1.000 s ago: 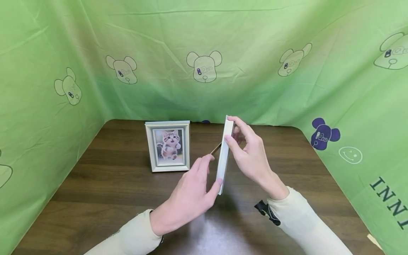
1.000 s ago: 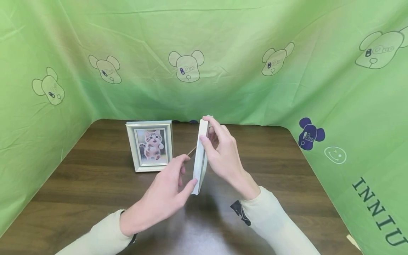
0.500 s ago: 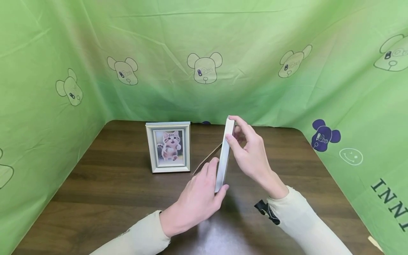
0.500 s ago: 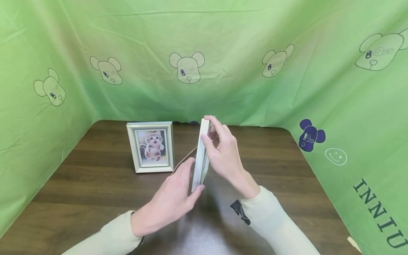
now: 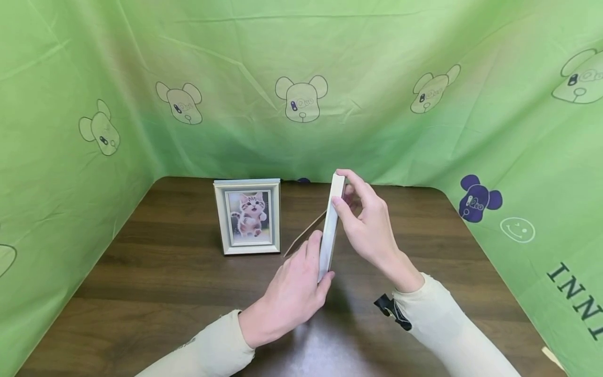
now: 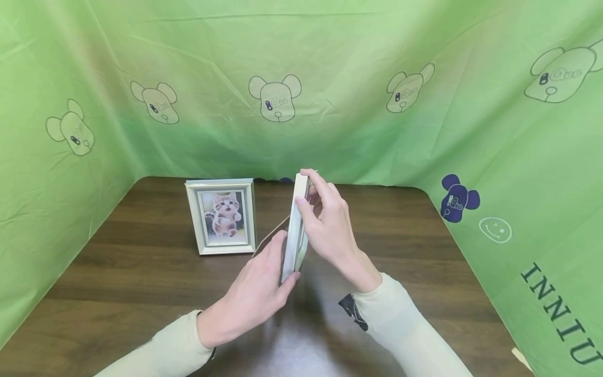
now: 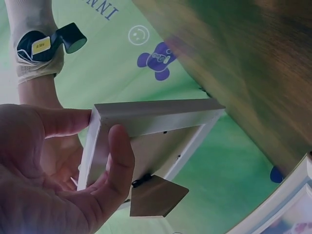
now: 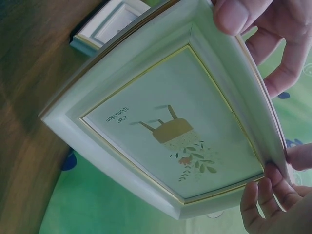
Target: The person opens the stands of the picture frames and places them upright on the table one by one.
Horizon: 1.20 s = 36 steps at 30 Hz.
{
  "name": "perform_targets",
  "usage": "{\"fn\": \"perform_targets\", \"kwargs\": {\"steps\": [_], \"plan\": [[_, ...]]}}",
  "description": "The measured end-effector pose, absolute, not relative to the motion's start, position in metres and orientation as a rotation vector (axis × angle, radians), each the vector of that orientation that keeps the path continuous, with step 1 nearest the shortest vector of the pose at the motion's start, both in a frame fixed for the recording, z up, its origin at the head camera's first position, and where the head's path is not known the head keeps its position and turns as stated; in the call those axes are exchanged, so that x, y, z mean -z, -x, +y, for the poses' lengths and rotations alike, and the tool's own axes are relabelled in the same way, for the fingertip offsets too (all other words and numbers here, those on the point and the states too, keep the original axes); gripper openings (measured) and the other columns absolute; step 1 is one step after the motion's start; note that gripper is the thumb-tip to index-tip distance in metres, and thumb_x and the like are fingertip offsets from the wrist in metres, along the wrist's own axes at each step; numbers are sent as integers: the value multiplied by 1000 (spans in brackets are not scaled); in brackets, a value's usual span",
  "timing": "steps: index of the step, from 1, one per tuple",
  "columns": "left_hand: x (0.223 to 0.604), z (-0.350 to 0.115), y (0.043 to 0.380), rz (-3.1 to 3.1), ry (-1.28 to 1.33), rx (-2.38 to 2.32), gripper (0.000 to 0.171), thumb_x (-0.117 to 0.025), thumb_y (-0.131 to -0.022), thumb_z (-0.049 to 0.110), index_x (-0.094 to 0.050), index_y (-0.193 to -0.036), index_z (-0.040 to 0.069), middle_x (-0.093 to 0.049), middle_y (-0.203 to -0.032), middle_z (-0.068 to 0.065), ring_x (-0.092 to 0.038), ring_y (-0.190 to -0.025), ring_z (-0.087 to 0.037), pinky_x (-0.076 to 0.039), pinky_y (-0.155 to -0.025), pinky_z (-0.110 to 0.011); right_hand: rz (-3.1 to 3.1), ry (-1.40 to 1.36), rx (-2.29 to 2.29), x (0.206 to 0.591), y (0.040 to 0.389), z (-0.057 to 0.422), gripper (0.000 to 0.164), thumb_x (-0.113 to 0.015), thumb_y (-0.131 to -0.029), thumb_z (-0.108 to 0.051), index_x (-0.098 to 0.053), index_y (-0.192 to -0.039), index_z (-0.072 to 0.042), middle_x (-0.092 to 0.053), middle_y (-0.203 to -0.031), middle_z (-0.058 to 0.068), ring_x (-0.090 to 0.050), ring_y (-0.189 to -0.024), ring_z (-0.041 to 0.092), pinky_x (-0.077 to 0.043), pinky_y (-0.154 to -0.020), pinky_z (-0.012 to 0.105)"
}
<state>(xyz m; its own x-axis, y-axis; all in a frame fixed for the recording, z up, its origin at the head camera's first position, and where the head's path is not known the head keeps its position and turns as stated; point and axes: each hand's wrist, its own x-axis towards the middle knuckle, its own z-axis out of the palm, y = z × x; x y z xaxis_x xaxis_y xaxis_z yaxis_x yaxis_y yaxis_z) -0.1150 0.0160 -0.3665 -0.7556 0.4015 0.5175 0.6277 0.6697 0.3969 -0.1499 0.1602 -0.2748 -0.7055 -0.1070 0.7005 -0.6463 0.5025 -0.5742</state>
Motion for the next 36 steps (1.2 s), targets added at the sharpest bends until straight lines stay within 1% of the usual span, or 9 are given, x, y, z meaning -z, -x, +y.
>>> {"fn": "perform_targets", "kwargs": {"steps": [3,11,19,27,31,36], "plan": [[367,16,115,-2499,800,806,73,-73,-82,23,-30,-137,2,-53,-96,-4,-58,-80,-19,-52,-68,-34,-2146,-609,-1167,274,149,160,42,-62,-86,8,-55,-126,0,-57,-83,15,-53,-71,22,-45,-64,26],[367,16,114,-2510,782,804,76,-74,-81,23,-28,-138,2,-57,-88,-4,-62,-69,-21,-53,-58,-34,-2145,-607,-1173,274,149,159,42,-62,-86,8,-55,-126,0,-57,-84,15,-53,-70,21,-44,-64,26],[367,16,115,-2498,790,811,70,-73,-80,19,-29,-133,3,-54,-84,-3,-61,-62,-22,-51,-51,-32,-2143,-606,-1171,275,149,157,42,-62,-86,8,-55,-127,-1,-56,-84,15,-53,-69,21,-44,-63,27],[367,15,116,-2502,774,809,66,-71,-79,16,-31,-130,4,-54,-85,-3,-63,-60,-23,-51,-49,-32,-2144,-610,-1153,276,149,155,43,-62,-86,7,-54,-127,-1,-57,-84,15,-54,-67,21,-44,-61,27],[367,15,116,-2496,773,808,66,-71,-78,14,-31,-130,3,-55,-85,-4,-63,-61,-23,-52,-49,-32,-2137,-614,-1146,280,153,156,45,-63,-86,6,-54,-129,-3,-57,-84,13,-53,-67,20,-44,-61,27],[368,14,117,-2484,765,793,65,-72,-77,13,-33,-128,2,-56,-86,-4,-63,-59,-24,-52,-48,-33,-2131,-622,-1117,295,166,162,47,-64,-87,0,-54,-132,-11,-57,-84,6,-52,-71,16,-45,-62,26]]}}
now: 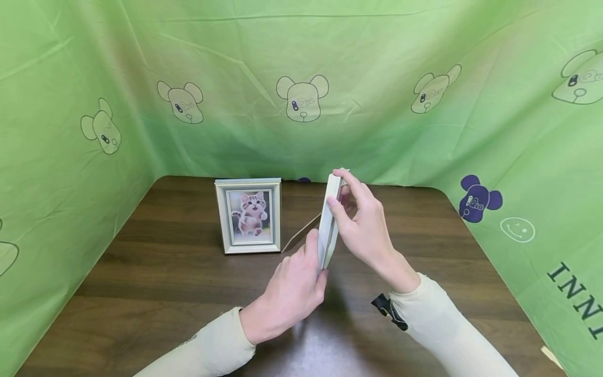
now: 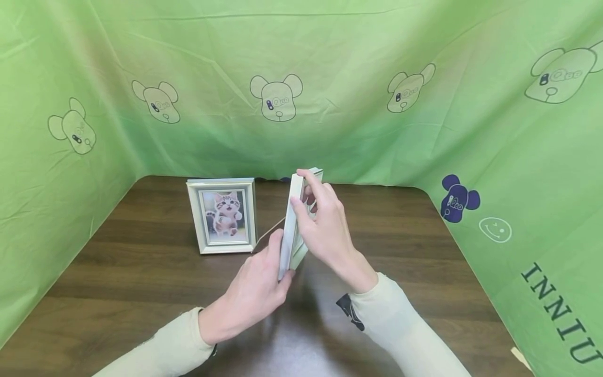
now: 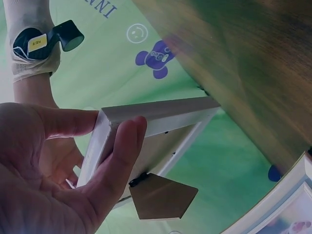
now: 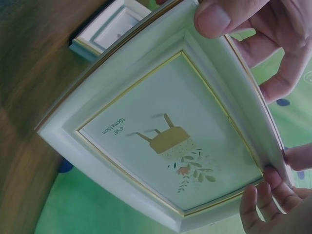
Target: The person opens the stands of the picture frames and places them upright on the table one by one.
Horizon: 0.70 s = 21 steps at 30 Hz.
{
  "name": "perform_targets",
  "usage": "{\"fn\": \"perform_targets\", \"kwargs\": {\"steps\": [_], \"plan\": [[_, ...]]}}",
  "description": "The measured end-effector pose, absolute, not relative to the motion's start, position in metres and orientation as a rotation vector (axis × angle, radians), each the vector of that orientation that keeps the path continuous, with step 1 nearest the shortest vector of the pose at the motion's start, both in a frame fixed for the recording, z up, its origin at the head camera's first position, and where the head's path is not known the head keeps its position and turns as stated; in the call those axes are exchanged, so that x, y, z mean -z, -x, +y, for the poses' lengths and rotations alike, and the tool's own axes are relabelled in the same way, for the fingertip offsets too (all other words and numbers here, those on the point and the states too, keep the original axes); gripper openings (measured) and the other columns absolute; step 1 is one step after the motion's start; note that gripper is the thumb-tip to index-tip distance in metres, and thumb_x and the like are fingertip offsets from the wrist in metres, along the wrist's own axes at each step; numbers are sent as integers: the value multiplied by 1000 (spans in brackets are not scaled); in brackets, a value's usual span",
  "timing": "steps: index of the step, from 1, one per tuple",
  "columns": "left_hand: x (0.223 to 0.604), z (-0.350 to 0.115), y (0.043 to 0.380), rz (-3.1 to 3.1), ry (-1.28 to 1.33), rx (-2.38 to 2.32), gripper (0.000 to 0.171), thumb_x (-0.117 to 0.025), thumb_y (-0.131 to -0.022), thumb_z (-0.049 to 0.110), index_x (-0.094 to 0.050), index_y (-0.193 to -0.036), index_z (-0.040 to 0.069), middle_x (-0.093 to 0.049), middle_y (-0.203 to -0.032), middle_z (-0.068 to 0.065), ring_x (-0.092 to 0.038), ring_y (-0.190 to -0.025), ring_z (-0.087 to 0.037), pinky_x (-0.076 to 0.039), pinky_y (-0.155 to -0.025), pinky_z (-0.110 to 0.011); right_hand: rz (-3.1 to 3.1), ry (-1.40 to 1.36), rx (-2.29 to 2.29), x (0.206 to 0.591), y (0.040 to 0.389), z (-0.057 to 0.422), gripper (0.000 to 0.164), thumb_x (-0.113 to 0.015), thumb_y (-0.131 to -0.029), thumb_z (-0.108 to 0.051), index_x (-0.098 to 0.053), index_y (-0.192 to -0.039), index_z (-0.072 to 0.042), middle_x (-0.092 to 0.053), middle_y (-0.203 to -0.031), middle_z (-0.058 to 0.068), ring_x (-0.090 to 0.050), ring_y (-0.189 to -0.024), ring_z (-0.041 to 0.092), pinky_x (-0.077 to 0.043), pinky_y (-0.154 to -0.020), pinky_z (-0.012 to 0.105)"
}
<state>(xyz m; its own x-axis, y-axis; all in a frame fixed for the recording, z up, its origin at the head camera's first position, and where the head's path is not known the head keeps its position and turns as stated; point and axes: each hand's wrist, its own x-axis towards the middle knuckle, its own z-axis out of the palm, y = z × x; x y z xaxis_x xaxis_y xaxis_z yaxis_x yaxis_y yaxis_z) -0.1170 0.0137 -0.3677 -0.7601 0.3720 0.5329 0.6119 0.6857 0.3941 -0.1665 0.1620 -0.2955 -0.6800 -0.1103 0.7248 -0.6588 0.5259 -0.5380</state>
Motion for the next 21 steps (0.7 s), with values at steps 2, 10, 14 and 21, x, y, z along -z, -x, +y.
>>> {"fn": "perform_targets", "kwargs": {"steps": [2,10,14,21], "plan": [[368,13,117,-2482,753,773,66,-73,-76,14,-33,-127,3,-56,-84,-3,-62,-56,-23,-50,-45,-33,-2133,-625,-1103,301,172,164,48,-64,-88,-4,-53,-134,-16,-57,-85,3,-52,-73,14,-45,-63,25],[369,13,121,-2481,679,662,66,-74,-74,19,-36,-126,5,-58,-81,-1,-59,-49,-25,-44,-38,-35,-2139,-608,-1073,305,175,166,48,-64,-89,-11,-52,-134,-21,-56,-87,0,-52,-75,13,-46,-62,27],[370,12,122,-2484,672,663,66,-74,-73,18,-36,-126,6,-58,-81,-1,-59,-49,-25,-43,-38,-35,-2137,-601,-1044,305,175,165,48,-65,-88,-11,-53,-134,-19,-55,-87,0,-51,-73,16,-44,-60,24],[371,11,126,-2475,716,762,61,-73,-73,12,-37,-122,5,-56,-81,-1,-61,-54,-24,-49,-46,-36,-2144,-632,-1028,305,175,164,49,-65,-88,-11,-52,-135,-18,-55,-86,0,-50,-76,16,-43,-62,23]]}}
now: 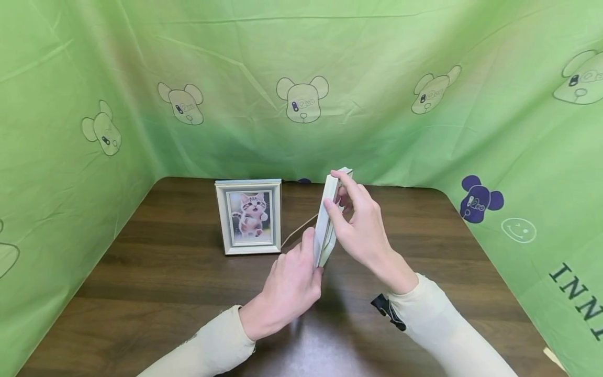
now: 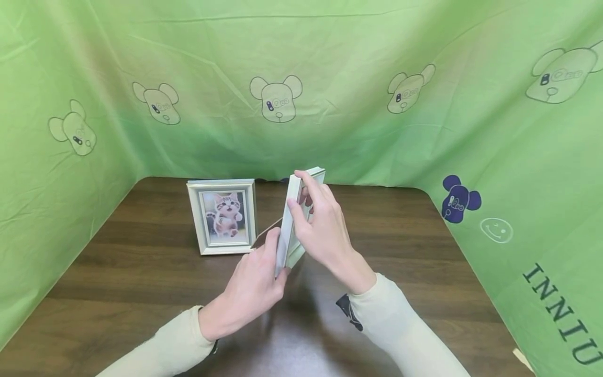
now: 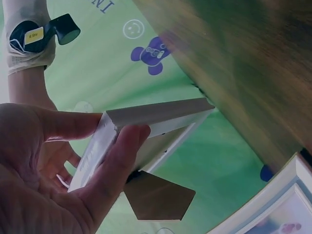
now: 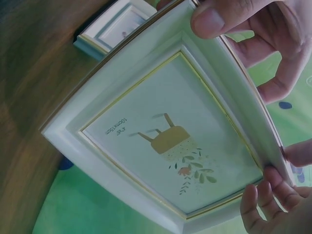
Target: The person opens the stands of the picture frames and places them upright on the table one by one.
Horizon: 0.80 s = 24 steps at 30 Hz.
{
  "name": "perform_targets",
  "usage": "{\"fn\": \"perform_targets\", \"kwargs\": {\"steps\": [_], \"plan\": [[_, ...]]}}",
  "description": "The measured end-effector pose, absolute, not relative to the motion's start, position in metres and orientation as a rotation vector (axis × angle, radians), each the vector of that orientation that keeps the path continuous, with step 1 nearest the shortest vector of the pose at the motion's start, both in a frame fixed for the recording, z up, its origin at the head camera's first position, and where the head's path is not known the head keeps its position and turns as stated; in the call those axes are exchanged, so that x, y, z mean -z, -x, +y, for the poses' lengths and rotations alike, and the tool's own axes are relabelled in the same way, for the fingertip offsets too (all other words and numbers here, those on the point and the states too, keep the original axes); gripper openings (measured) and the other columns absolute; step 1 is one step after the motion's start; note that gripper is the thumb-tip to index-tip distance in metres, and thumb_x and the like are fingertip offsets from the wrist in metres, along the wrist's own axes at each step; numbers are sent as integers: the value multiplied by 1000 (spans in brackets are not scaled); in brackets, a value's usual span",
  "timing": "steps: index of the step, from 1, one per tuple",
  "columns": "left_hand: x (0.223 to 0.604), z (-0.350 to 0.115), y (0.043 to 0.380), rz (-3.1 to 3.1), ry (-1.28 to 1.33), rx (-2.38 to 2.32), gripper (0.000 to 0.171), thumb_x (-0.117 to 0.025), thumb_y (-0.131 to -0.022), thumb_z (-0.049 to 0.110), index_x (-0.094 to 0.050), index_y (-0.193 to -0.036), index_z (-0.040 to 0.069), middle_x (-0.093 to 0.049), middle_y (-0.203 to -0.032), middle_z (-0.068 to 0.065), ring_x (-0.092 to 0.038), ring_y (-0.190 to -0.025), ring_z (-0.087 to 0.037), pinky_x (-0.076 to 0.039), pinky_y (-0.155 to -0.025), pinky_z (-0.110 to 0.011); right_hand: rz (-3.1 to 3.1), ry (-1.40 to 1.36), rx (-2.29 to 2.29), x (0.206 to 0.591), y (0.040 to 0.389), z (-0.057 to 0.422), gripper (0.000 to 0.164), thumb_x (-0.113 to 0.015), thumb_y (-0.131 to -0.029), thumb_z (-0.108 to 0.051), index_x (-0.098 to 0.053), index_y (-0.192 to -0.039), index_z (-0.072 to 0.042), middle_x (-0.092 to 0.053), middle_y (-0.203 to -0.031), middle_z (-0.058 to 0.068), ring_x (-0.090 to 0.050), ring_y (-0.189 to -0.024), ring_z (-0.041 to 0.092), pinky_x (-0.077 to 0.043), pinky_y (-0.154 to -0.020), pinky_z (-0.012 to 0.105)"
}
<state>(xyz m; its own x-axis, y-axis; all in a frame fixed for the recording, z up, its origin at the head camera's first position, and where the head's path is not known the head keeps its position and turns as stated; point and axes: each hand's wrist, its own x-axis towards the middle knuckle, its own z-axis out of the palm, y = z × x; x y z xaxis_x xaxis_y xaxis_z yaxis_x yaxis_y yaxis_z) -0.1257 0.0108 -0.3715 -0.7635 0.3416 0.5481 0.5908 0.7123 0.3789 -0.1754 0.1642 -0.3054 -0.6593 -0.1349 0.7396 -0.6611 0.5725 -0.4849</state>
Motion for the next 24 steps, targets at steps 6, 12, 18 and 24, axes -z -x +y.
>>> {"fn": "perform_targets", "kwargs": {"steps": [6,12,18,24], "plan": [[374,8,130,-2452,723,822,60,-71,-71,6,-37,-120,6,-57,-81,-2,-62,-57,-24,-50,-48,-36,-2144,-681,-1023,306,177,164,50,-64,-88,-9,-51,-136,-17,-54,-87,1,-50,-78,16,-43,-62,23],[374,4,130,-2443,731,879,64,-72,-71,5,-37,-124,6,-60,-84,-4,-63,-62,-24,-51,-53,-36,-2155,-720,-1015,306,177,163,51,-63,-89,-8,-49,-137,-17,-55,-88,1,-50,-80,15,-43,-63,24],[375,3,131,-2435,739,931,67,-73,-72,6,-37,-128,7,-61,-84,-5,-63,-65,-23,-51,-54,-36,-2158,-747,-1032,305,176,163,55,-61,-89,-6,-46,-140,-17,-54,-90,2,-50,-81,15,-45,-64,28],[376,2,132,-2425,727,962,69,-74,-71,6,-37,-129,7,-62,-86,-6,-63,-67,-21,-52,-57,-36,-2161,-775,-1030,305,175,162,59,-61,-89,-5,-42,-143,-17,-54,-91,3,-50,-82,16,-44,-65,28]]}}
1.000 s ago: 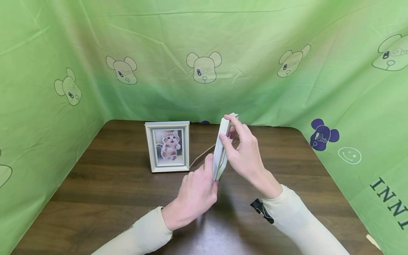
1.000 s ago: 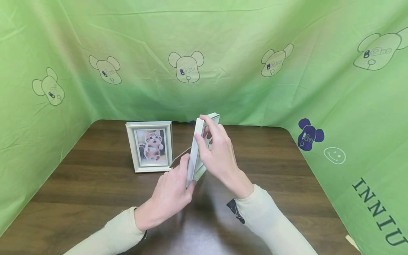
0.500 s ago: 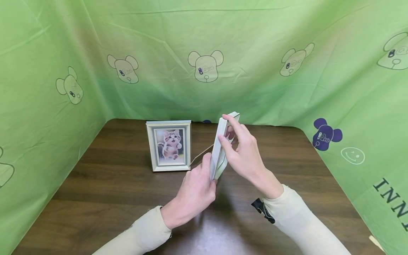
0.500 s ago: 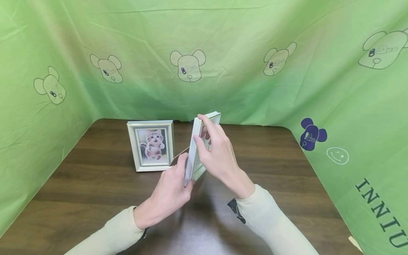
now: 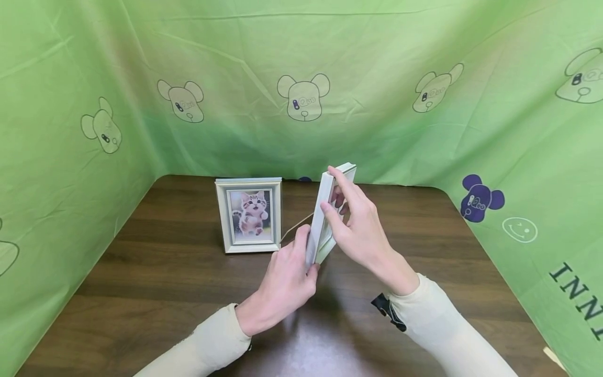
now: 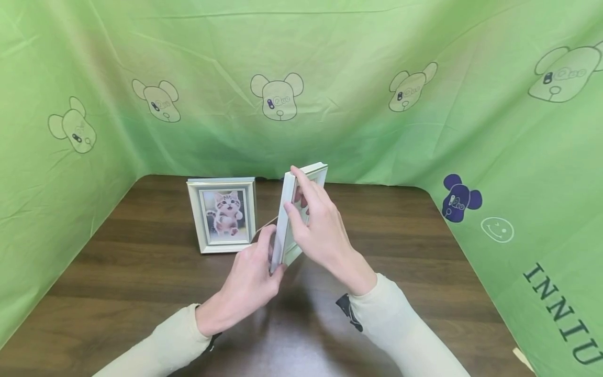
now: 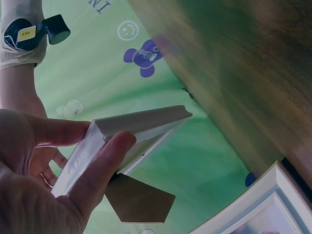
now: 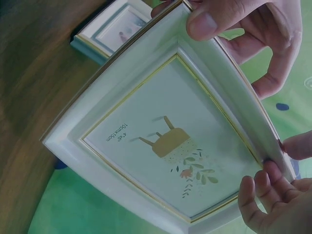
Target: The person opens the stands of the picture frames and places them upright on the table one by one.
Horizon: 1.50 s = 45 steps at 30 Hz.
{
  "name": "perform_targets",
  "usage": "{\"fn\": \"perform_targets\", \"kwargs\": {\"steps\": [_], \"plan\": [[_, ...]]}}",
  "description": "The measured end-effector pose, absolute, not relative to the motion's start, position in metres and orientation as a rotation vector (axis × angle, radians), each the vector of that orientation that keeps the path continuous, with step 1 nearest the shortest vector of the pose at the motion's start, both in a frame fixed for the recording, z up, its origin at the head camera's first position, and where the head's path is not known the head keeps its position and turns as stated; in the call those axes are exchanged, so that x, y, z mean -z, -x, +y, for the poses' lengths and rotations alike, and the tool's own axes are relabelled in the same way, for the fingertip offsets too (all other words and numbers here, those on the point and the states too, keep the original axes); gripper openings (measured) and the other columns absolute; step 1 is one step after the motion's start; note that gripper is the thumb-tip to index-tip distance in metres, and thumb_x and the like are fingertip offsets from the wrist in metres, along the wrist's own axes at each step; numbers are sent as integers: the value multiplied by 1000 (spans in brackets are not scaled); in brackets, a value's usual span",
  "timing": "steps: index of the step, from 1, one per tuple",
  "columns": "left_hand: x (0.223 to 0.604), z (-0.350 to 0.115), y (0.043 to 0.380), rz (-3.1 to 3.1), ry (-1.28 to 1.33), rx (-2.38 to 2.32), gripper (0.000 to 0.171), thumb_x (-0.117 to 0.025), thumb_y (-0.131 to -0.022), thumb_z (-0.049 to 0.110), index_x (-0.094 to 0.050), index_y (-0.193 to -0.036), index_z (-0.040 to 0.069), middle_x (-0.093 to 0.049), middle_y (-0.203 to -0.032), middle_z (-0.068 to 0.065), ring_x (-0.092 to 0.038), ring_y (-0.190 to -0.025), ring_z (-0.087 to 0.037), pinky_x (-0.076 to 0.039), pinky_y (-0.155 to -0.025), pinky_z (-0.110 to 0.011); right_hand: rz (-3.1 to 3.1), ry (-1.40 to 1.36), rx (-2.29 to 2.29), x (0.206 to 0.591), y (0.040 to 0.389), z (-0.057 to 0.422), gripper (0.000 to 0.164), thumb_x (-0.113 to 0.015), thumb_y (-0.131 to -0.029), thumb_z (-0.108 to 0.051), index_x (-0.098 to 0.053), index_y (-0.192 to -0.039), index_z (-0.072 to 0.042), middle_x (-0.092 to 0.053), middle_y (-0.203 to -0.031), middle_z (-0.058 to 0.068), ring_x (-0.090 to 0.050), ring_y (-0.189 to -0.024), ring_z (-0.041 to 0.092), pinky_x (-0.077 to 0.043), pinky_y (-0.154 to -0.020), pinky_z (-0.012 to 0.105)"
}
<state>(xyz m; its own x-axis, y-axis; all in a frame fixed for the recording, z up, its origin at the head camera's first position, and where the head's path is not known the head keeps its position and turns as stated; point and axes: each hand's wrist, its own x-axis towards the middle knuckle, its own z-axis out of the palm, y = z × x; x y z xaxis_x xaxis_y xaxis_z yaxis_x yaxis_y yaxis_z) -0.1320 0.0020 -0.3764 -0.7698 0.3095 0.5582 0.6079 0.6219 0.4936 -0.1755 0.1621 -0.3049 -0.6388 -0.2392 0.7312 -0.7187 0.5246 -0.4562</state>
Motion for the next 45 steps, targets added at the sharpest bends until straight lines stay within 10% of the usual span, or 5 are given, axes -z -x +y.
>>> {"fn": "perform_targets", "kwargs": {"steps": [45], "plan": [[378,-9,143,-2415,640,1330,68,-75,-75,6,-39,-132,17,-58,-78,4,-55,-57,0,-47,-53,-21,-2165,-695,-966,311,172,181,57,-60,-88,-1,-44,-142,-12,-58,-95,4,-49,-80,17,-43,-66,30]]}}
